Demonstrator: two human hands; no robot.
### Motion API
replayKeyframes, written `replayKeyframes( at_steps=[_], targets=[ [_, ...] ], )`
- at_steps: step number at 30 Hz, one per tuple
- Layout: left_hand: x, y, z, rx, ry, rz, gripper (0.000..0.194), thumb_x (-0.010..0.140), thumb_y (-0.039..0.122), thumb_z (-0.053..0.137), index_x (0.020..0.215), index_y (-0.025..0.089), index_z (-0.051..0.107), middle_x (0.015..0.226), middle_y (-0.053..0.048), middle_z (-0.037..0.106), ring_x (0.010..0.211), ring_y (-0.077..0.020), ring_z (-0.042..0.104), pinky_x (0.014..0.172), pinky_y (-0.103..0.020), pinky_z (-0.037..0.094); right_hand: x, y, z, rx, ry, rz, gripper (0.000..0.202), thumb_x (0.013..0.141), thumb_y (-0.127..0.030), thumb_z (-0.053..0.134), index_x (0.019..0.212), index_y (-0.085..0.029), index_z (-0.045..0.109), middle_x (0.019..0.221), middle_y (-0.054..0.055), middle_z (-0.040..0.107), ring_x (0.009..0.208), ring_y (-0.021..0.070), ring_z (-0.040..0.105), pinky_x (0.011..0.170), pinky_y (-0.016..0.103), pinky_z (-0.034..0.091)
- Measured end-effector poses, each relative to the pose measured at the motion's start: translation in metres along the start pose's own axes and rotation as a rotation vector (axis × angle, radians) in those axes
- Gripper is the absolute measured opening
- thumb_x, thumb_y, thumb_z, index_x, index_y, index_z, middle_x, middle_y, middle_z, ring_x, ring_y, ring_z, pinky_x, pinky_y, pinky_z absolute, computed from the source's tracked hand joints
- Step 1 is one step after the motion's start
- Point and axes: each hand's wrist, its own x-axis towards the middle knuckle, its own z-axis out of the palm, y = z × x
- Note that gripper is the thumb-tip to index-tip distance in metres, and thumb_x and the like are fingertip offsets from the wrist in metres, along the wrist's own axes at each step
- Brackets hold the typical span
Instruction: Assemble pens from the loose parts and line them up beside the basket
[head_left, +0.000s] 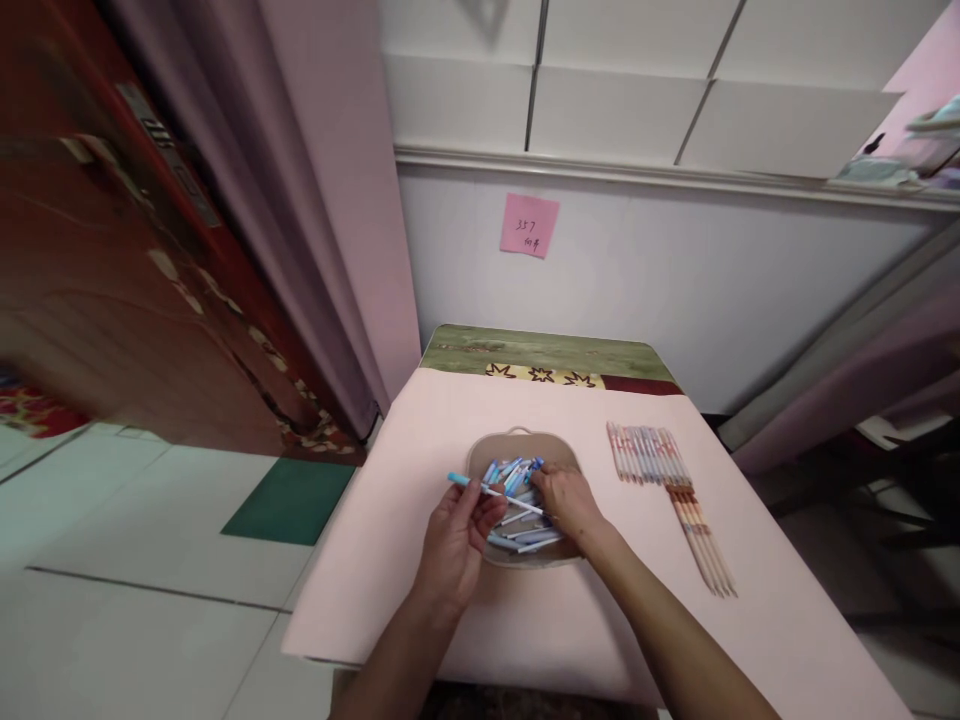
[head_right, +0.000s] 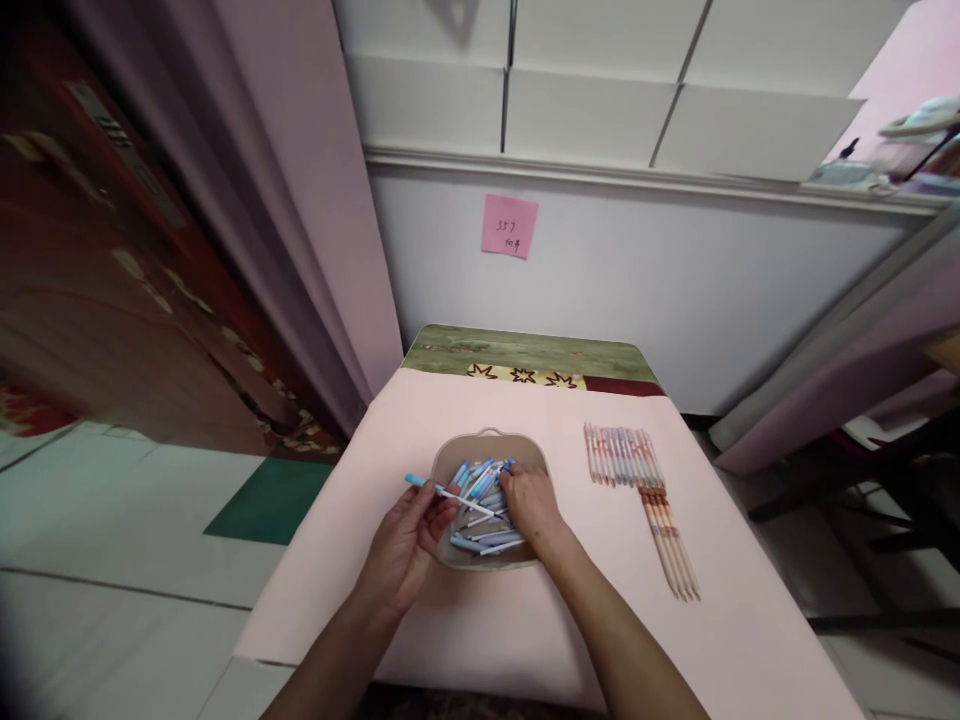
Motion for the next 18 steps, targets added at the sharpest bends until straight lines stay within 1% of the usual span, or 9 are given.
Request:
replayKeyframes(
  at_steps=[4,9,12,15,18],
  targets=[
    [-0.003,-0.003,0.002,0.053,-0.035,0.023,0.005,0.085,0.012,0.058,0.082,0.010,0.061,0.079,-0.012,0.071,0.058,-0.0108,0.066,0.057,-0.019,0.058,0.002,0.001,0.000,0.003,-0.004,0.006,0.024,0.090,-0.016,0.045,0.093,-0.017,0.069,0.098,0.011,0.067,0.092,0.0234,0.062,0.079,0.031,0.041],
    [-0.003,0.000,0.003,0.022,-0.018,-0.003,0.005,0.084,0.012,0.060,0.080,0.010,0.061,0.076,-0.010,0.071,0.058,-0.0117,0.067,0.056,-0.019,0.058,-0.002,0.002,-0.007,0.024,0.010,0.014,0.021,0.089,-0.017,0.048,0.091,-0.018,0.069,0.097,0.009,0.068,0.091,0.0209,0.061,0.079,0.028,0.040],
    [0.002,0.011,-0.001,-0.042,0.025,0.002,0.011,0.086,0.008,0.055,0.077,0.009,0.061,0.076,-0.011,0.072,0.059,-0.0112,0.067,0.057,-0.018,0.058,-0.010,0.007,-0.015,0.076,0.066,0.070,0.019,0.090,-0.023,0.049,0.097,-0.022,0.066,0.098,0.006,0.068,0.093,0.0188,0.060,0.078,0.025,0.039],
    [0.011,0.024,-0.007,-0.135,0.090,0.035,0.018,0.088,0.005,0.050,0.076,0.009,0.063,0.073,-0.009,0.071,0.061,-0.0110,0.068,0.058,-0.017,0.058,-0.018,0.012,-0.022,0.175,0.144,0.161,0.018,0.090,-0.027,0.050,0.101,-0.025,0.065,0.097,0.003,0.068,0.089,0.0171,0.060,0.073,0.024,0.039],
    [0.017,0.033,-0.010,-0.196,0.128,0.042,0.019,0.088,0.004,0.049,0.075,0.009,0.063,0.074,-0.009,0.071,0.066,-0.0128,0.070,0.061,-0.019,0.059,-0.021,0.014,-0.025,0.194,0.151,0.159,0.021,0.090,-0.026,0.050,0.105,-0.028,0.065,0.098,0.003,0.068,0.092,0.0170,0.060,0.074,0.024,0.038]
  ],
)
